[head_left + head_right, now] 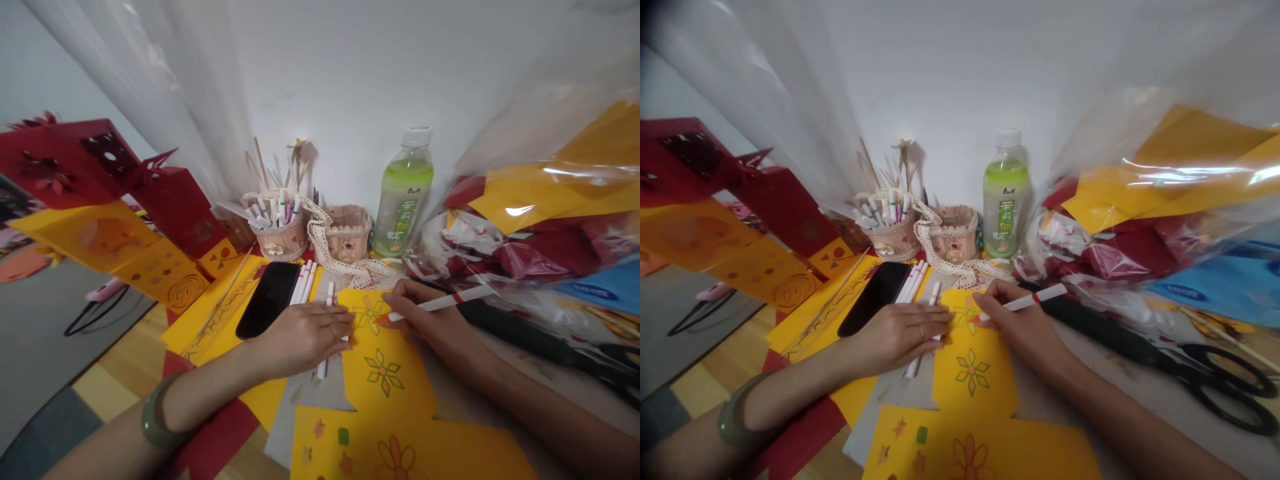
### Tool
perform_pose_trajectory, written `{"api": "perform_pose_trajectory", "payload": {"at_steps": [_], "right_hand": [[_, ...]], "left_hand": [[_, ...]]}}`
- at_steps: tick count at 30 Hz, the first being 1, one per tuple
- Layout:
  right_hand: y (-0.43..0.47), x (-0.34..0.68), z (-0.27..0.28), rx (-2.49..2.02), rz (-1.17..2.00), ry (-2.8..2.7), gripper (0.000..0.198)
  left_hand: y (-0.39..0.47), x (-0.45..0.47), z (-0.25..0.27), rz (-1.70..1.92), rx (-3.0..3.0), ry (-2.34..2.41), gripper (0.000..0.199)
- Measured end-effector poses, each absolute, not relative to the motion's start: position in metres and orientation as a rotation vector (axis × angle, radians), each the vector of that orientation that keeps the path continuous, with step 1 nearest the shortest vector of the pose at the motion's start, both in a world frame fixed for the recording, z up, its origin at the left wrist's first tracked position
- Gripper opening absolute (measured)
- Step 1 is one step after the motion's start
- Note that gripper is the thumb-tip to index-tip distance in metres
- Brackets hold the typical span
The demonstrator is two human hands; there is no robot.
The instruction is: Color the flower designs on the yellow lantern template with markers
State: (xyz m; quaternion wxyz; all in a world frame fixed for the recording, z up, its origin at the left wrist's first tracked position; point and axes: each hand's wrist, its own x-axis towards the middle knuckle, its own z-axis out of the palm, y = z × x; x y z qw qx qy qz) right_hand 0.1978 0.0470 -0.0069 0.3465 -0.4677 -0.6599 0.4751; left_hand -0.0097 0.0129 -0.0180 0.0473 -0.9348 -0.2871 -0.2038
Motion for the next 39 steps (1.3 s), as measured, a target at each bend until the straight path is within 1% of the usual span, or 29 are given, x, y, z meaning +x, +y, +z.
{"api": "perform_pose_trajectory", "payload": {"at_steps": [3, 8, 12, 20, 39], "right_hand": [[0.052, 0.201, -0.009, -1.217, 1.129, -1.657, 0.032], [0.057, 0.207, -0.013, -1.167, 1.003, -1.803, 0.026], [0.055, 0.211, -0.016, -1.145, 1.022, -1.878, 0.020], [0.051, 0.214, -0.019, -1.122, 1.058, -1.969, 0.024], [0.053, 0.214, -0.023, -1.107, 1.058, -1.963, 0.024]], "left_hand": [[0.012, -0.010, -0.020, -0.550, -2.847, -0.860, 0.032], [0.011, -0.010, -0.020, -0.545, -2.849, -0.867, 0.031], [0.011, -0.010, -0.020, -0.546, -2.849, -0.869, 0.030], [0.011, -0.012, -0.022, -0.554, -2.847, -0.871, 0.030], [0.011, -0.012, -0.024, -0.504, -2.862, -0.906, 0.032]]}}
